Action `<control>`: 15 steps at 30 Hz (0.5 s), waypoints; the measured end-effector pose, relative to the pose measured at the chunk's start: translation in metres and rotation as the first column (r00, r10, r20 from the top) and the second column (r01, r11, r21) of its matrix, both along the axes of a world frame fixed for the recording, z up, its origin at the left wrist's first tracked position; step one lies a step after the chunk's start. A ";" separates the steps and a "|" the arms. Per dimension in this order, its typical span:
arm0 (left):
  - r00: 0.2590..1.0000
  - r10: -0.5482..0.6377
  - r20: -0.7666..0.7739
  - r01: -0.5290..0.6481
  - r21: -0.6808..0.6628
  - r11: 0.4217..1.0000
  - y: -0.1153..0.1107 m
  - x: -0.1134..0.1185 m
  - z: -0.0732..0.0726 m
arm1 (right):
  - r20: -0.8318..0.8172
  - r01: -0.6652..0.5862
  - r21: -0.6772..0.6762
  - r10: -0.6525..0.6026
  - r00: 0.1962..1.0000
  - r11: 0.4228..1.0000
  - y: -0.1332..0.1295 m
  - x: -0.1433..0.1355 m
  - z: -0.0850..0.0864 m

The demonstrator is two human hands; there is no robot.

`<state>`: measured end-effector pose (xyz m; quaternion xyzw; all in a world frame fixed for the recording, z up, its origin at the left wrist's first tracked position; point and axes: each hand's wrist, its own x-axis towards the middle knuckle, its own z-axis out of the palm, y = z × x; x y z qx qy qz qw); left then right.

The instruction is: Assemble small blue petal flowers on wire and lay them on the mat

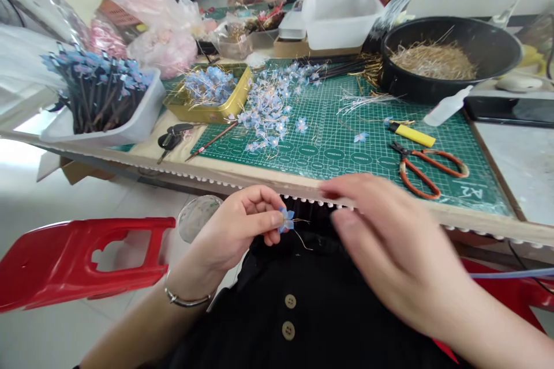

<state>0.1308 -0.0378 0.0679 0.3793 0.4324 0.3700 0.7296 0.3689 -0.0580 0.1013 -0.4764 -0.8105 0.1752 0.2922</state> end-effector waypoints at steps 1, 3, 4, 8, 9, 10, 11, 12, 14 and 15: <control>0.999 -0.004 0.041 0.005 -0.025 1.000 0.000 0.000 0.001 | 0.024 -0.054 -0.042 0.055 0.998 0.998 0.002 -0.009 -0.006; 0.996 0.000 0.088 0.006 -0.066 0.998 -0.001 0.003 0.003 | -0.013 -0.136 -0.202 0.136 0.991 0.970 0.005 -0.030 -0.017; 0.995 0.007 0.100 0.002 -0.085 0.996 -0.001 0.004 0.003 | -0.038 -0.164 -0.287 0.159 0.986 0.944 0.005 -0.038 -0.021; 0.995 0.013 0.100 -0.006 -0.071 0.997 -0.003 0.007 0.003 | -0.151 -0.263 -0.424 0.219 0.964 0.866 0.006 -0.048 -0.026; 0.997 0.008 0.078 -0.005 -0.034 0.999 -0.003 0.006 0.003 | -0.171 -0.300 -0.435 0.250 0.953 0.849 0.006 -0.046 -0.025; 0.999 0.006 0.040 -0.007 0.016 1.000 -0.003 0.006 0.003 | -0.182 -0.326 -0.439 0.273 0.945 0.837 0.006 -0.043 -0.025; 1.000 0.008 -0.015 -0.007 0.074 0.997 -0.003 0.005 0.003 | -0.183 -0.329 -0.438 0.275 0.944 0.837 0.006 -0.039 -0.025; 0.997 0.016 -0.082 -0.005 0.130 0.991 -0.003 0.003 0.004 | -0.165 -0.295 -0.402 0.248 0.955 0.867 0.007 -0.035 -0.025; 0.980 0.033 -0.198 0.008 0.206 0.979 -0.004 0.002 0.006 | -0.092 -0.172 -0.195 0.156 0.983 0.966 0.007 -0.029 -0.025; 0.972 0.028 -0.233 0.024 0.219 0.975 -0.005 0.002 0.008 | -0.055 -0.126 -0.045 0.123 0.991 0.991 0.007 -0.028 -0.026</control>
